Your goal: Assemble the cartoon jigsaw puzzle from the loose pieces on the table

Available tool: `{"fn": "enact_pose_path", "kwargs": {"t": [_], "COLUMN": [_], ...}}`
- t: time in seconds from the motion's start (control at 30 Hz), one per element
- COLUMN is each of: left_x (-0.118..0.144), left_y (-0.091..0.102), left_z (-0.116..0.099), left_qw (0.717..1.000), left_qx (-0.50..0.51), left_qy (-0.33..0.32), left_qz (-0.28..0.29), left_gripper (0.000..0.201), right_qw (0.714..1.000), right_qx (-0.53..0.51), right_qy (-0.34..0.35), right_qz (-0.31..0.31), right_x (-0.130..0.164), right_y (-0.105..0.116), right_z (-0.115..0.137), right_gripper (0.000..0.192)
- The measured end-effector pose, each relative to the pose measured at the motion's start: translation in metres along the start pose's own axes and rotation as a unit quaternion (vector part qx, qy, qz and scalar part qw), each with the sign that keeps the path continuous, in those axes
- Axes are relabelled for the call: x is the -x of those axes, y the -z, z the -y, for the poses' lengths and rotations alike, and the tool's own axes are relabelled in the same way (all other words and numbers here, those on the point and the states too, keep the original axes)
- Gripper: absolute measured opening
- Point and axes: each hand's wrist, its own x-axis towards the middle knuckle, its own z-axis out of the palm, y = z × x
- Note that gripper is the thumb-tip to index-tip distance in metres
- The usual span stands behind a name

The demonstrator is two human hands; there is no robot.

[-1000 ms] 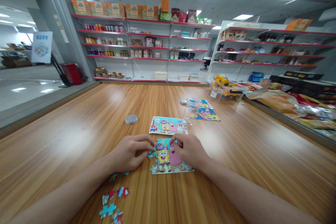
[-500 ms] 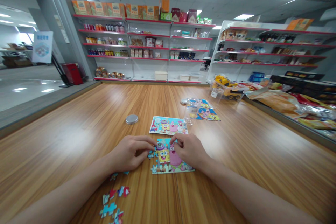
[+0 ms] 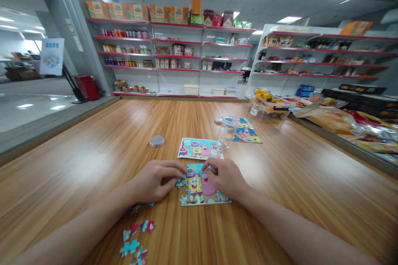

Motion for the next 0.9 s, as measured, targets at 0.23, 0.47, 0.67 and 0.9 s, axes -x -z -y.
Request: {"fn": "enact_pose_path", "kwargs": {"t": [0.23, 0.47, 0.67, 0.9], "left_x": [-0.0002, -0.0006, 0.0009, 0.0023], "left_y": [0.0018, 0.0023, 0.0035, 0.0065], "left_z": [-0.0019, -0.0014, -0.0028, -0.0027], "left_qw": [1.0, 1.0, 1.0, 0.997], "left_qx": [-0.003, -0.004, -0.024, -0.063], "left_qy": [0.002, 0.002, -0.005, -0.023], "left_qz": [0.004, 0.01, 0.02, 0.044], "left_gripper": [0.024, 0.023, 0.024, 0.028], "right_qw": [1.0, 1.0, 1.0, 1.0], "right_qx": [0.002, 0.001, 0.001, -0.008], "right_qy": [-0.002, -0.001, -0.003, -0.002], "right_qz": [0.004, 0.006, 0.004, 0.008], "right_x": [-0.0014, -0.0014, -0.0014, -0.0016], "right_y": [0.0014, 0.0011, 0.0007, 0.0006], "right_z": [0.0009, 0.0009, 0.0003, -0.0002], "right_gripper": [0.021, 0.022, 0.021, 0.02]}}
